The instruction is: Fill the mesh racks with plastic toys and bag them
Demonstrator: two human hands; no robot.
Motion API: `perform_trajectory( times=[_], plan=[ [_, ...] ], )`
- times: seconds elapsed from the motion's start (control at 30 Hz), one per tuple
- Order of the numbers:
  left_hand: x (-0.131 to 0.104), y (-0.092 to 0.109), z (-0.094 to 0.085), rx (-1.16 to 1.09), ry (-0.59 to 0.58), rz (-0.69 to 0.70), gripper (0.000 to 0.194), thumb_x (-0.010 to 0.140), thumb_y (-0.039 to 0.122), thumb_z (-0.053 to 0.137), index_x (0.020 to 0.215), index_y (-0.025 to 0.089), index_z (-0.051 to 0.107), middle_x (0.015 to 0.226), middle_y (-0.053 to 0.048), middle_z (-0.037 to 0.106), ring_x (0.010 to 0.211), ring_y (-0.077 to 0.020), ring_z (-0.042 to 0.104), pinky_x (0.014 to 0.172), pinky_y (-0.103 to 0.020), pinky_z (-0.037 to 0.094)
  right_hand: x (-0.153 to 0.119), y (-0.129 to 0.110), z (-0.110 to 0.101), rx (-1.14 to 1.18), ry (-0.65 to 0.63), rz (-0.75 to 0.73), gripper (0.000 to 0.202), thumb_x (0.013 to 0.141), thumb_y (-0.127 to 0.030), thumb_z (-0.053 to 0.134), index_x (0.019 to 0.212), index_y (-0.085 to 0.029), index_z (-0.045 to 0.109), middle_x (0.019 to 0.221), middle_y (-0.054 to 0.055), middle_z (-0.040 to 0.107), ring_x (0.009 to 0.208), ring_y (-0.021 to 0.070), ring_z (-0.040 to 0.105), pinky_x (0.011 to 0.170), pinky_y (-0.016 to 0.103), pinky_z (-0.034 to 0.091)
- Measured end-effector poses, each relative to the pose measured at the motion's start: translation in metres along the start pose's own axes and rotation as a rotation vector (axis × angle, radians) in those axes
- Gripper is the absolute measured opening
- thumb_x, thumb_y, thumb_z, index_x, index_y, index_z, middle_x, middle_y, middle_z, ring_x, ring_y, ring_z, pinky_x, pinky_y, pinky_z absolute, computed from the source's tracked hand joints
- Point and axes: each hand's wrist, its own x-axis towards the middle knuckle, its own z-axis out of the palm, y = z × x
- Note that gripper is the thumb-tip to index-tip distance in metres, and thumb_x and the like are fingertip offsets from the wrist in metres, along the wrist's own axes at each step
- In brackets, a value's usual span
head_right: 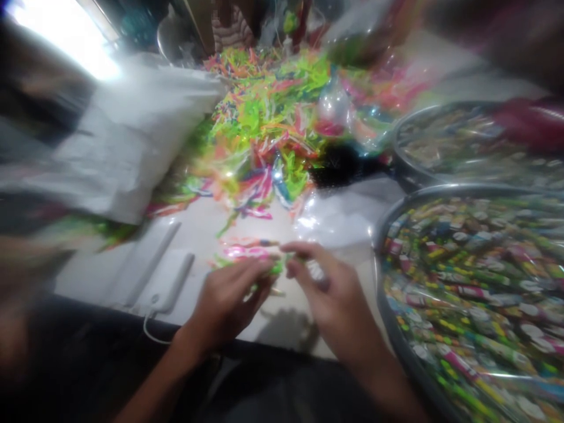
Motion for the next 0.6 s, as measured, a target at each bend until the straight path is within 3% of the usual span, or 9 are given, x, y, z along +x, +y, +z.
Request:
perform_trajectory(
  times=[0.23, 0.33, 0.43, 0.6],
  plan=[
    [-0.002, -0.002, -0.001, 0.147, -0.084, -0.017, 0.017, 0.106, 0.024, 0.052, 0.103, 0.019, 0.069, 0.085, -0.005, 0.075, 0.071, -0.0182, 0.067, 0.062, -0.03, 0.046, 0.001, 0.001, 0.002, -0.045, -0.012, 0.01, 0.031, 0.098, -0.051, 0.064, 0.111, -0.026, 0.076, 0.086, 0.004, 0.072, 0.078, 0.02, 0.07, 0.063, 0.026, 0.057],
    [-0.004, -0.007, 0.001, 0.187, -0.108, -0.011, 0.02, 0.107, 0.025, 0.05, 0.099, 0.019, 0.068, 0.082, -0.005, 0.073, 0.07, -0.0184, 0.064, 0.061, -0.031, 0.043, 0.004, 0.005, 0.003, -0.13, -0.047, -0.06, 0.027, 0.1, -0.048, 0.062, 0.109, -0.027, 0.077, 0.087, 0.004, 0.073, 0.076, 0.0196, 0.069, 0.062, 0.026, 0.056],
    [-0.006, -0.011, 0.005, 0.245, -0.12, 0.017, 0.022, 0.107, 0.024, 0.049, 0.096, 0.019, 0.067, 0.077, -0.004, 0.07, 0.069, -0.019, 0.061, 0.061, -0.033, 0.04, 0.006, 0.009, 0.004, -0.238, -0.078, -0.133, 0.021, 0.103, -0.041, 0.059, 0.112, -0.03, 0.075, 0.092, 0.001, 0.075, 0.077, 0.0178, 0.069, 0.072, 0.027, 0.056],
    [-0.01, -0.016, 0.014, 0.288, -0.115, -0.001, 0.021, 0.106, 0.02, 0.048, 0.096, 0.018, 0.066, 0.076, -0.004, 0.069, 0.068, -0.0194, 0.058, 0.061, -0.034, 0.036, 0.01, 0.02, 0.012, -0.268, -0.151, -0.139, 0.019, 0.104, -0.034, 0.056, 0.113, -0.028, 0.072, 0.11, 0.001, 0.077, 0.1, 0.0205, 0.072, 0.089, 0.031, 0.052]
  ],
)
